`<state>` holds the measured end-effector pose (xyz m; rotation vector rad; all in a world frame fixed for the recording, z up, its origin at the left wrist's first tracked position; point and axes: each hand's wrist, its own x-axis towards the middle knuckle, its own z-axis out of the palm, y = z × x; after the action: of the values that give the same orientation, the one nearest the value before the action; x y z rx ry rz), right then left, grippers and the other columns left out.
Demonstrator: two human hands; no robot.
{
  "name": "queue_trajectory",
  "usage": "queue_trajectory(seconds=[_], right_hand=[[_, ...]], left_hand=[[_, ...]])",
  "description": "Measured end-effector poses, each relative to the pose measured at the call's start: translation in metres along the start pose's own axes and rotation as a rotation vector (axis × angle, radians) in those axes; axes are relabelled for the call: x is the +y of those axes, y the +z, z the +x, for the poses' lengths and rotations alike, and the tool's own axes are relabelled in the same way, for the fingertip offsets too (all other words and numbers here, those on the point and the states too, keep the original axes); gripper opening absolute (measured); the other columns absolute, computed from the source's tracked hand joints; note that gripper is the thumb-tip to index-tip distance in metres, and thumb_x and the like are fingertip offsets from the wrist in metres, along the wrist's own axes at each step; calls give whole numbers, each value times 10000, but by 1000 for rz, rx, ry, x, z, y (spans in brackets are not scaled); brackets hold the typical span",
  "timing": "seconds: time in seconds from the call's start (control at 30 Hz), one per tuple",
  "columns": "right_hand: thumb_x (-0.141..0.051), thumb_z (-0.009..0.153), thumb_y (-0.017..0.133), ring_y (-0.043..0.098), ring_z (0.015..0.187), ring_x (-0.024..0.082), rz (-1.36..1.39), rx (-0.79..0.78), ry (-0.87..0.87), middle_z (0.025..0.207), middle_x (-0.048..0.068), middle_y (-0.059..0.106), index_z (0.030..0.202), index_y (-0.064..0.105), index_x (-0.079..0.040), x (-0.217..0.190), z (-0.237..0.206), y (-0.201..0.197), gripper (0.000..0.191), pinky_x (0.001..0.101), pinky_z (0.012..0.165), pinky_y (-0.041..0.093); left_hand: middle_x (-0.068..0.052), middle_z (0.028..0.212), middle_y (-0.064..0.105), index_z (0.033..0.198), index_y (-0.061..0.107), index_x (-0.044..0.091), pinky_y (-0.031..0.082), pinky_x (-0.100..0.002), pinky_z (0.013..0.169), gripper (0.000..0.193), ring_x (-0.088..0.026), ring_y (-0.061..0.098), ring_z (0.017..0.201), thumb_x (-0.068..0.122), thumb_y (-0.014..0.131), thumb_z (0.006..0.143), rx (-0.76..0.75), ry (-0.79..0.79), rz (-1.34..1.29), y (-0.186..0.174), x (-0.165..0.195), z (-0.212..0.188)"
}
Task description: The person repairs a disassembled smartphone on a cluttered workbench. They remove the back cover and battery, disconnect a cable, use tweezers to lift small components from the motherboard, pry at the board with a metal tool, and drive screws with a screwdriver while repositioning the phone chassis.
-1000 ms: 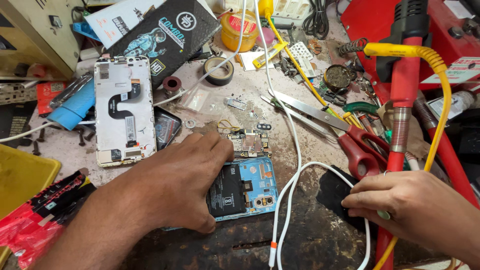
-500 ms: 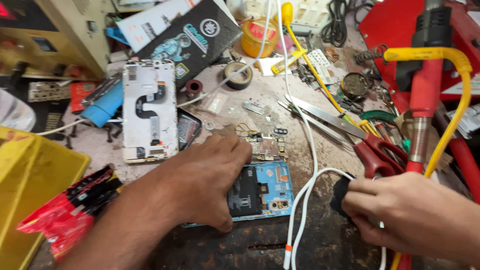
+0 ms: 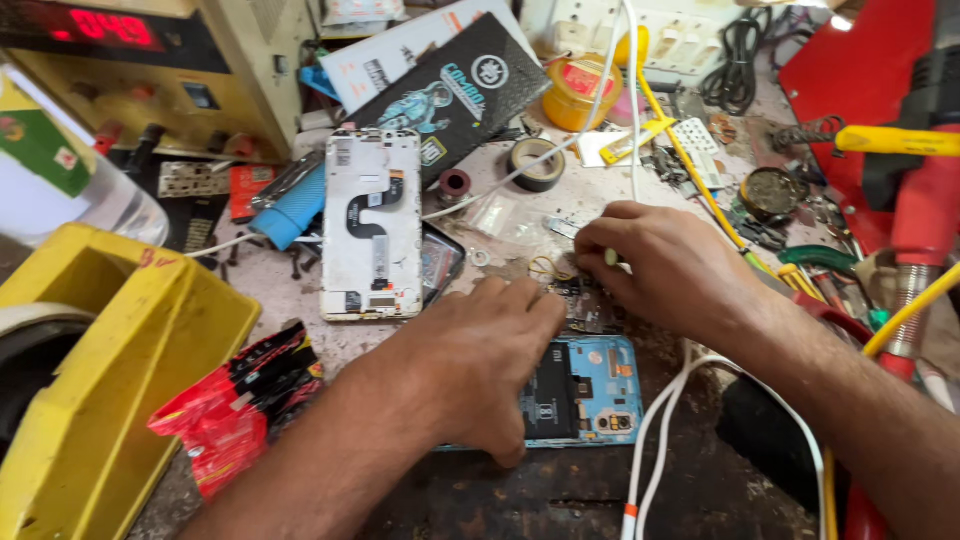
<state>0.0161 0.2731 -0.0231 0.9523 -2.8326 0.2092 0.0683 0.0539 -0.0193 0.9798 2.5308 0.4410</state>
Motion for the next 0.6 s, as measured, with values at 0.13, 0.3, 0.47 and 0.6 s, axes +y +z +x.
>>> queue_trajectory(seconds=[0.13, 0.3, 0.47, 0.6], right_hand=[[-139, 827, 731, 726, 781, 299, 43, 27, 39, 905, 85, 754, 965, 791, -101, 6, -6, 4, 155, 415, 704, 573], [-183, 811, 784, 743, 766, 257, 111, 72, 95, 873, 83, 767, 946, 809, -113, 8, -10, 5, 154, 381, 709, 581], [-241, 837, 801, 728, 687, 231, 60, 124, 141, 894, 79, 768, 938, 800, -103, -6, -16, -20, 171, 365, 646, 574], [-249, 872, 763, 720, 656, 176, 114, 22, -85, 891, 7, 772, 967, 813, -163, -22, -55, -39, 137, 352, 593, 551]], left_hand=[[-136, 1334, 504, 1423, 403, 15, 409, -417, 1091, 1113, -308, 470, 1278, 275, 939, 484, -31, 4, 59, 2, 0, 1], [-135, 1283, 516, 1343, 442, 22, 422, -404, 1060, 1013, -302, 471, 1254, 247, 915, 477, 2, 8, 17, 0, 0, -1], [-131, 1268, 522, 1351, 460, 25, 423, -397, 1056, 1019, -300, 478, 1243, 255, 918, 470, 0, 19, 20, 0, 2, 1], [-136, 1258, 529, 1332, 478, 24, 423, -400, 1049, 1020, -308, 485, 1237, 255, 925, 445, 35, 34, 2, 1, -1, 1]])
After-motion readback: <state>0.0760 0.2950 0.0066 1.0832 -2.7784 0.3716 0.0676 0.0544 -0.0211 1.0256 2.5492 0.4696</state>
